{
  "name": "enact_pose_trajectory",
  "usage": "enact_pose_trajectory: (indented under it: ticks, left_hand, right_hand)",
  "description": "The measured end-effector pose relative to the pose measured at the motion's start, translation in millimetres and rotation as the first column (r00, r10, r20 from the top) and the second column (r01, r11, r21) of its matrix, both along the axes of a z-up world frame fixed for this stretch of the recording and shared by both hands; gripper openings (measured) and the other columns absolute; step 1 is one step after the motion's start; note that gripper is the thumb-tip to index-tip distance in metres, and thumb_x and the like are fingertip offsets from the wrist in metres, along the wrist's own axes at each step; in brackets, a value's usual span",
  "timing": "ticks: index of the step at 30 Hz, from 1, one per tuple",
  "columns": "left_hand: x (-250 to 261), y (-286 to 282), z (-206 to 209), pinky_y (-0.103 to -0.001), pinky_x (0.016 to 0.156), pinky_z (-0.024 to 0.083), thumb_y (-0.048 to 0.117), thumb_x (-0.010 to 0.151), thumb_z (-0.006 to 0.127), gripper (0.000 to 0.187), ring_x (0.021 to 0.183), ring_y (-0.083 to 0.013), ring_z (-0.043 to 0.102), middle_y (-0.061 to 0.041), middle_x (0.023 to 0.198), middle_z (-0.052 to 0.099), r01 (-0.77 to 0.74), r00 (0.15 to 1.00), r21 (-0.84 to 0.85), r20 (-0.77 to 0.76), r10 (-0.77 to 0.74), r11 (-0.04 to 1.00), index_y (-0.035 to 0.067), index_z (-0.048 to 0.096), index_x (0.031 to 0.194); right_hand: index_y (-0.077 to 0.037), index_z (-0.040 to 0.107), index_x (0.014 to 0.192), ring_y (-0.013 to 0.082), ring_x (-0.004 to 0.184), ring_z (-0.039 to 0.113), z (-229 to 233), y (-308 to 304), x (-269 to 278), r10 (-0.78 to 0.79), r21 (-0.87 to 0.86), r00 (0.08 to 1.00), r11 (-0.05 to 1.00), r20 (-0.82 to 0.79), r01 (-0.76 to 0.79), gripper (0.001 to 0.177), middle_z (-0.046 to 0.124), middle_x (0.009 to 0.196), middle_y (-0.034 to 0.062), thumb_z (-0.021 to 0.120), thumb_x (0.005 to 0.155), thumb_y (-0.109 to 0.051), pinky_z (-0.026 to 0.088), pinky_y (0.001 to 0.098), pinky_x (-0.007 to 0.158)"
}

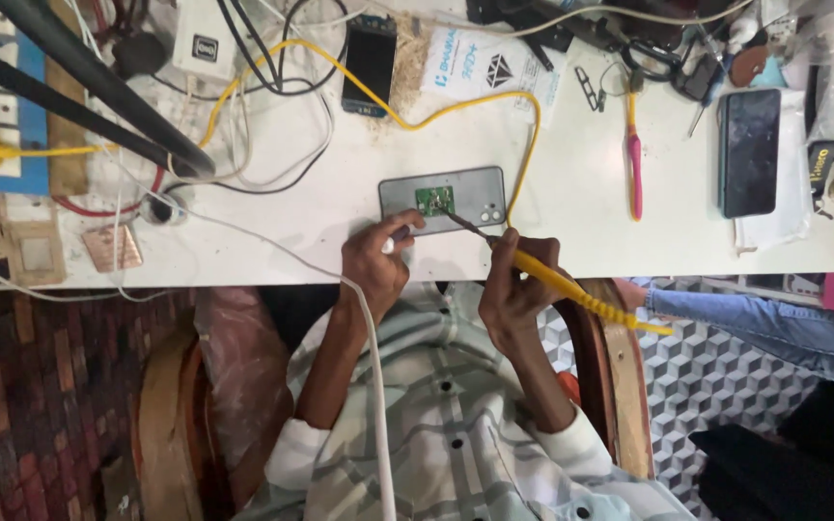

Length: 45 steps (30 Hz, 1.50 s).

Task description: The person uses a soldering iron to apply heat to various points on a small green circuit board placed on a workbench. They hold the board steady with one hand while manipulating the soldering iron with the other, focusing on specific components.

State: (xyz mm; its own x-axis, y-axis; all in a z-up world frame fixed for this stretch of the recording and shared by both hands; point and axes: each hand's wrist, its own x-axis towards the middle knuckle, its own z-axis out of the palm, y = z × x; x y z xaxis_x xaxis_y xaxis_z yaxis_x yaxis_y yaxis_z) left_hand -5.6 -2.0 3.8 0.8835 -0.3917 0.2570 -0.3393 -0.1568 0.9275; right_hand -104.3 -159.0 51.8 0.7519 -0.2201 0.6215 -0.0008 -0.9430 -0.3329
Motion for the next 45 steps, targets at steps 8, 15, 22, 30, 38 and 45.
enact_pose_trajectory:
  ticks: [8, 15, 22, 30, 38, 45]
  left_hand:
    - [1.6, 0.8, 3.5, -0.040, 0.082, 0.061, -0.016, 0.094, 0.057, 0.033, 0.086, -0.0333, 0.071, -0.010, 0.110, 0.072, 0.021, 0.991, 0.000, 0.136, -0.021, 1.000, -0.008, 0.045, 0.124]
    - [0.2, 0.5, -1.4, -0.036, 0.082, 0.060, -0.014, 0.093, 0.058, 0.032, 0.091, -0.0322, 0.074, -0.010, 0.111, 0.073, 0.002, 0.979, 0.049, 0.204, -0.012, 0.999, -0.006, 0.048, 0.123]
    - [0.9, 1.3, -1.0, -0.037, 0.083, 0.061, -0.016, 0.091, 0.058, 0.031, 0.092, -0.0333, 0.074, -0.011, 0.111, 0.073, 0.016, 0.983, 0.025, 0.182, -0.020, 1.000, -0.009, 0.048, 0.119]
    - [-0.4, 2.5, 2.3, -0.035, 0.069, 0.062, -0.020, 0.086, 0.057, 0.025, 0.079, -0.0298, 0.075, -0.013, 0.096, 0.073, 0.035, 0.986, 0.108, 0.156, -0.051, 0.994, -0.006, 0.058, 0.106]
    - [-1.3, 1.7, 4.4, -0.033, 0.068, 0.063, -0.023, 0.083, 0.054, 0.027, 0.080, -0.0287, 0.075, -0.012, 0.099, 0.073, 0.012, 0.987, 0.066, 0.160, -0.022, 0.998, -0.006, 0.055, 0.105]
    - [-3.7, 4.3, -5.1, -0.034, 0.067, 0.061, -0.020, 0.082, 0.056, 0.026, 0.078, -0.0291, 0.074, -0.012, 0.099, 0.073, 0.023, 0.988, 0.070, 0.154, -0.033, 0.997, -0.005, 0.056, 0.103]
  right_hand:
    - [0.011, 0.039, 0.146, 0.0278, 0.079, 0.059, 20.4, -2.3, 13.3, -0.007, -0.311, 0.999, 0.950, -0.048, -0.008, 0.055, 0.057, 0.107, 0.0238, 0.067, 0.100, 0.019, 0.044, 0.0398, 0.064]
    - [0.006, 0.049, 0.140, 0.0243, 0.078, 0.058, 8.1, 3.7, 1.6, 0.017, 0.092, 0.996, 0.996, -0.091, -0.009, 0.045, 0.055, 0.102, 0.0181, 0.062, 0.099, 0.019, 0.042, 0.0336, 0.059]
    - [0.004, 0.050, 0.097, 0.0179, 0.064, 0.060, 11.5, 5.1, 11.1, -0.191, 0.518, 0.981, 0.842, 0.021, 0.153, 0.024, 0.062, 0.076, 0.0111, 0.052, 0.114, -0.013, 0.047, 0.0312, 0.059]
    - [0.002, 0.049, 0.092, 0.0124, 0.057, 0.052, 7.9, -13.0, 26.2, -0.220, 0.674, 0.975, 0.718, -0.018, 0.175, 0.035, 0.057, 0.069, 0.0086, 0.051, 0.113, -0.026, 0.040, 0.0271, 0.053]
    - [0.000, 0.045, 0.096, 0.0096, 0.059, 0.049, -19.6, -18.2, 14.7, -0.205, 0.750, 0.967, 0.661, 0.151, 0.024, 0.034, 0.052, 0.079, 0.0055, 0.051, 0.114, -0.027, 0.041, 0.0237, 0.052]
    - [-0.005, 0.044, 0.102, 0.0077, 0.053, 0.045, -67.2, -25.1, 6.5, -0.274, 0.773, 0.941, 0.634, 0.200, 0.021, 0.029, 0.050, 0.078, 0.0024, 0.048, 0.115, -0.031, 0.038, 0.0203, 0.048]
